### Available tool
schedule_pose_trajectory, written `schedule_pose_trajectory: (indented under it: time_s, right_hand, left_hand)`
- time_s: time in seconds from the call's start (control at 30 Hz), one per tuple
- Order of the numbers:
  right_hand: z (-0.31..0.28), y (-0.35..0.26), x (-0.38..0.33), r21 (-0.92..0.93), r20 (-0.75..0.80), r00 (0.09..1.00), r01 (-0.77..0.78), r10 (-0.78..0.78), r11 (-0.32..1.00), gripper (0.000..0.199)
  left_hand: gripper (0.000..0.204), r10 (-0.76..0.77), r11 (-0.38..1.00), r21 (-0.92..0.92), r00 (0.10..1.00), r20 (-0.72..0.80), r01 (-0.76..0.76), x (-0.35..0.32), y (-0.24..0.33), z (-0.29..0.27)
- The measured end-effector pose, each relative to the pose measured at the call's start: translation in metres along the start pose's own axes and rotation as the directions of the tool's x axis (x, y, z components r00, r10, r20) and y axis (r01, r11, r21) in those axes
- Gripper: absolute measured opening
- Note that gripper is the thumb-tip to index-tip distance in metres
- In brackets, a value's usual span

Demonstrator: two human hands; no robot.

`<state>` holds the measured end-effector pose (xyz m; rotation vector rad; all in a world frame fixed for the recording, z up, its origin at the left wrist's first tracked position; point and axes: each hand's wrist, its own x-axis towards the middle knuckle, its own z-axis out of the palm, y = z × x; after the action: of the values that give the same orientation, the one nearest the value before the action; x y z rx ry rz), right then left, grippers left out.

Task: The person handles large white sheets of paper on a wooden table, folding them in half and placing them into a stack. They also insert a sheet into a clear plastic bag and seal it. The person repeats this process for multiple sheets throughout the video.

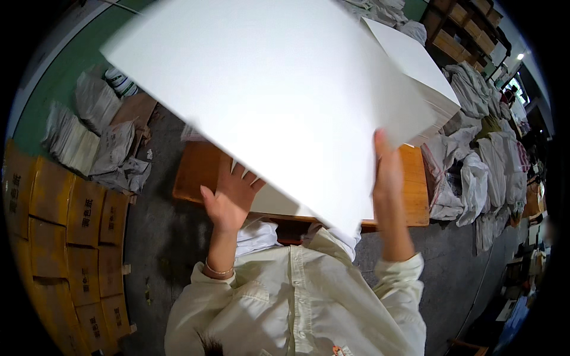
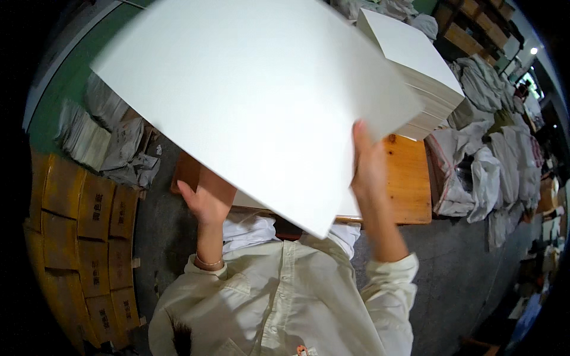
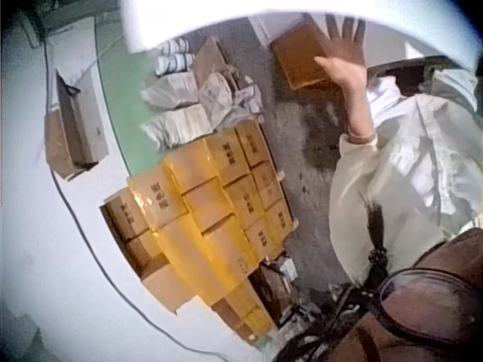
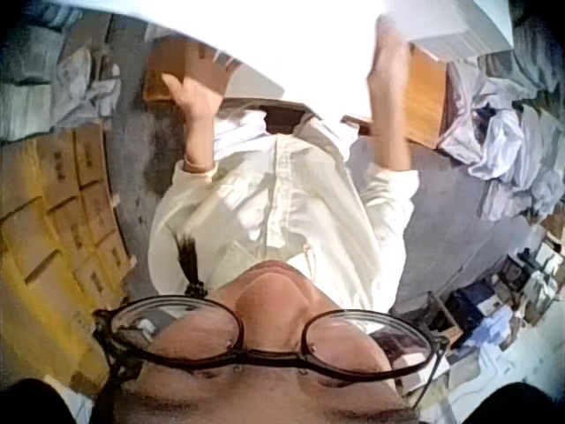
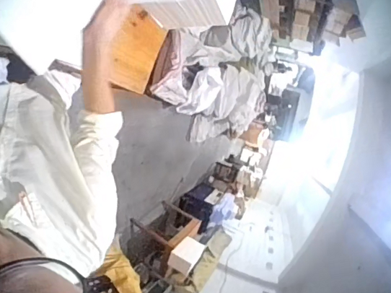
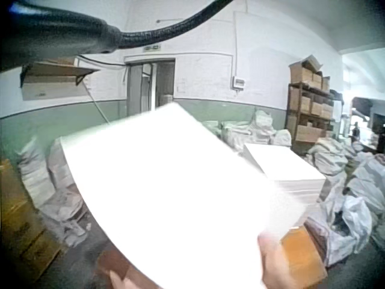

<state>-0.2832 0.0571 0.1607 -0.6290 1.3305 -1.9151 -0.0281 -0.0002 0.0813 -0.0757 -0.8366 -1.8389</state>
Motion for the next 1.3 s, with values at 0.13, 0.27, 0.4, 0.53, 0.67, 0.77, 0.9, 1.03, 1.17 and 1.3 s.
schedule_pose_trajectory:
  time_s: [0.13,0.27,0.4,0.53,0.67,0.77,0.9,1.03,1.17,1.3]
  right_hand:
    - [-0.019,0.074,-0.055,0.186,-0.053,0.985,-0.15,0.162,0.971,0.04]
    - [-0.026,0.116,-0.085,0.332,-0.108,0.967,-0.185,0.233,0.925,0.044]
    - [-0.044,0.124,-0.086,0.332,-0.076,0.95,-0.262,0.302,0.906,0.048]
    - [-0.065,0.132,-0.082,0.333,-0.082,0.917,-0.345,0.391,0.878,0.047]
    - [-0.075,0.121,-0.082,0.323,-0.025,0.896,-0.413,0.444,0.852,0.041]
    - [-0.082,0.116,-0.082,0.325,0.09,0.89,-0.451,0.447,0.831,0.041]
    - [-0.084,0.107,-0.086,0.329,0.149,0.887,-0.461,0.436,0.824,0.045]
    - [-0.091,0.106,-0.093,0.318,0.183,0.877,-0.481,0.445,0.817,0.05]
    - [-0.097,0.114,-0.109,0.352,0.249,0.858,-0.512,0.449,0.784,0.057]
    - [-0.088,0.113,-0.135,0.201,0.331,0.791,-0.591,0.514,0.781,0.07]
  left_hand:
    - [0.059,0.068,0.929,0.356,0.901,-0.428,0.1,0.025,-0.001,0.017]
    - [0.062,0.087,0.72,0.667,0.93,-0.358,0.19,0.029,-0.019,-0.015]
    - [0.067,0.169,0.448,0.883,0.957,-0.237,0.139,0.021,-0.043,-0.034]
    - [0.081,0.083,-0.274,0.958,0.994,-0.067,0.088,0.001,-0.05,-0.02]
    - [0.075,-0.673,0.072,0.959,0.696,0.25,-0.275,-0.013,-0.029,-0.007]
    - [0.063,-0.698,0.039,0.919,0.648,0.305,-0.391,-0.023,-0.031,0.001]
    - [0.052,-0.67,0.064,0.916,0.663,0.333,-0.395,-0.015,-0.031,-0.005]
    - [0.045,-0.68,0.12,0.923,0.648,0.344,-0.364,-0.007,-0.033,-0.006]
    - [0.025,-0.619,0.183,0.914,0.679,0.394,-0.363,-0.006,-0.04,-0.018]
    - [0.009,-0.564,0.249,0.954,0.777,0.281,-0.164,-0.007,-0.047,-0.017]
